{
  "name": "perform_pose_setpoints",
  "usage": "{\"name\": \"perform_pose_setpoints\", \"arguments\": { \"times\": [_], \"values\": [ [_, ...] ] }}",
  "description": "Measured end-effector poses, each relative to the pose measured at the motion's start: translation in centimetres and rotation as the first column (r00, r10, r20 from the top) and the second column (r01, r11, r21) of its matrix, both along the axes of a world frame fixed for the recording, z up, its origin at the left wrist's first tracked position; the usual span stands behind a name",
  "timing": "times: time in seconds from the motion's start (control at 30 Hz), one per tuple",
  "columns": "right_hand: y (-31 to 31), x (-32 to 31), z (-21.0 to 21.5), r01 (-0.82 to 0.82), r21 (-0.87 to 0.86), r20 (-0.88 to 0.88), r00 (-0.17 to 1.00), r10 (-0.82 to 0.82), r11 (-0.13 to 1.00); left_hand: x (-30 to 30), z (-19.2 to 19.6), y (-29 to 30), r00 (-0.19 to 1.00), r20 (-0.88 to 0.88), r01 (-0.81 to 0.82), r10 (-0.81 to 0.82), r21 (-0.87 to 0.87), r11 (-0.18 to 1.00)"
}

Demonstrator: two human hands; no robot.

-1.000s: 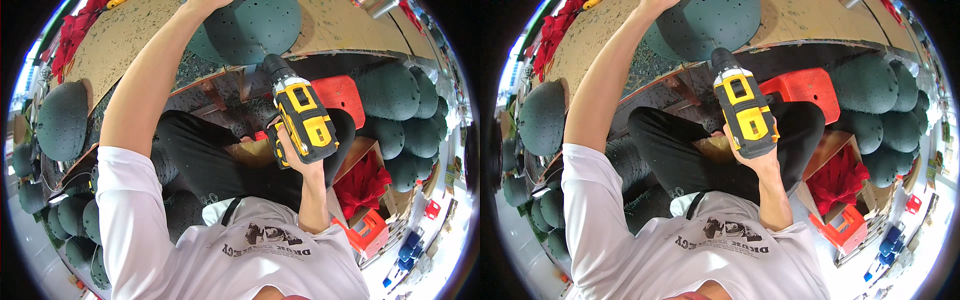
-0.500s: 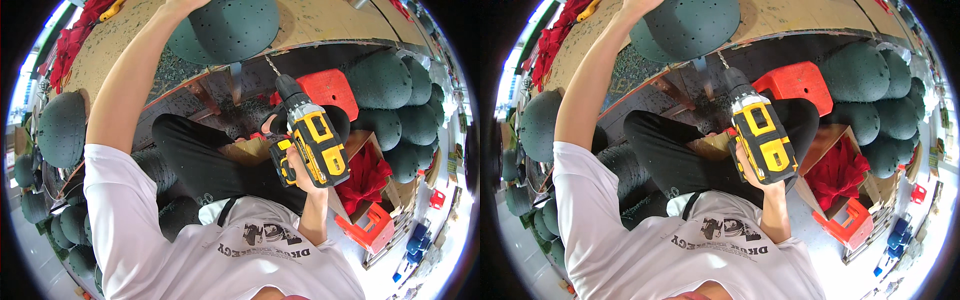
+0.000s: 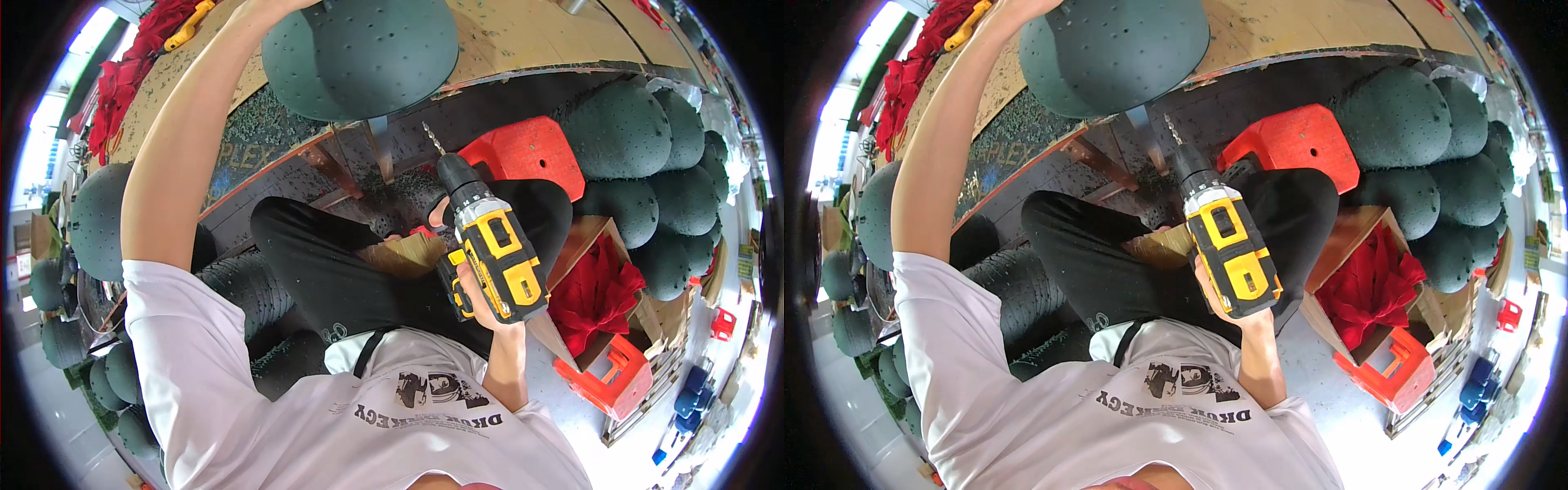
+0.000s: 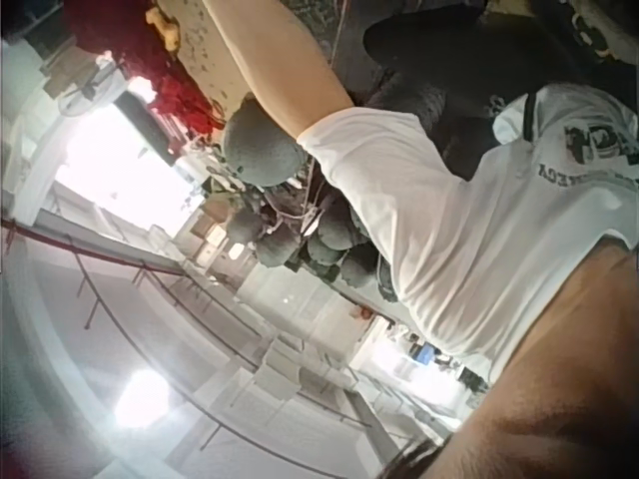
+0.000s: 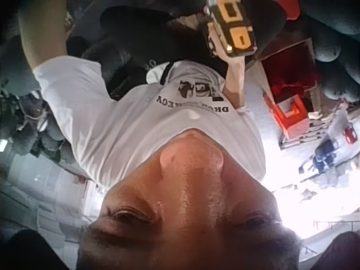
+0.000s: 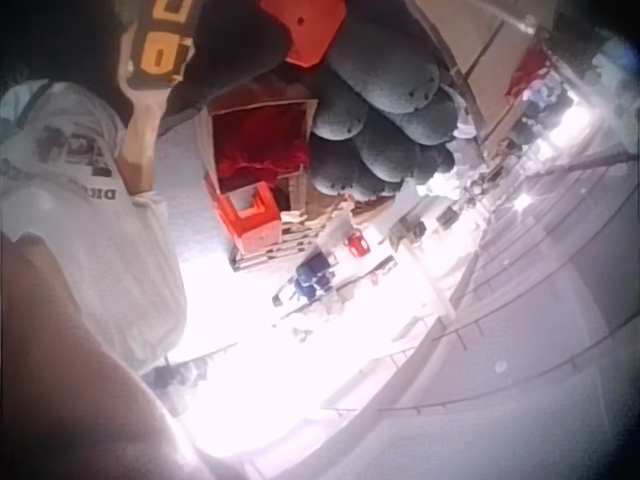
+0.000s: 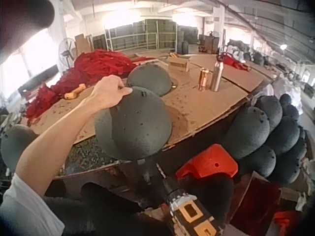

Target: Drilling multiple holes into green plastic semi-spherical shells using a power drill on a factory workbench.

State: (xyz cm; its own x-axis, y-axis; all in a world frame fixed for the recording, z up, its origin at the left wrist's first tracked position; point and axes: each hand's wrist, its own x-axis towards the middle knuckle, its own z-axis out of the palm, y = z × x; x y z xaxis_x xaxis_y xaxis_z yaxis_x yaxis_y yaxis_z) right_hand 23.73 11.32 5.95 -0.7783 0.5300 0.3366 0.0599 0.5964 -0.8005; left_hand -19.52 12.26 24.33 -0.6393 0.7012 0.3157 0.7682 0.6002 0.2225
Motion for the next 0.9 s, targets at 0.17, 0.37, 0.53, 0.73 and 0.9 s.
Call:
{"name": "perform_pose_setpoints", "arguments": {
  "times": [0.17, 0.37, 0.53, 0.73, 0.9],
  "values": [
    [0.3, -0.6, 0.1, -0.069, 0.344, 0.013, 0.998, 0.069, 0.936, -0.6, 0.4, -0.5, 0.993, 0.115, 0.02, -0.02, -0.001, 1.0],
    [0.6, -1.0, -0.4, -0.344, 0.81, 0.417, 0.907, -0.054, 0.474, -1.7, -3.5, -1.2, 0.993, -0.013, 0.113, -0.113, 0.027, 0.993],
    [1.0, -3.1, -0.2, -0.141, 0.589, 0.067, 0.99, 0.126, 0.795, -1.4, -7.6, -1.3, 0.983, -0.153, 0.151, -0.097, 0.395, 0.906],
    [1.0, -6.4, 0.6, -0.107, 0.247, 0.013, 0.994, 0.108, 0.963, -0.8, -7.8, -1.6, 0.996, -0.044, 0.088, -0.076, 0.463, 0.882],
    [1.1, -7.6, 1.1, -0.119, 0.215, 0.032, 0.993, 0.115, 0.969, -0.8, -7.9, -1.6, 0.997, -0.016, 0.076, -0.078, 0.483, 0.873]
  ]
}}
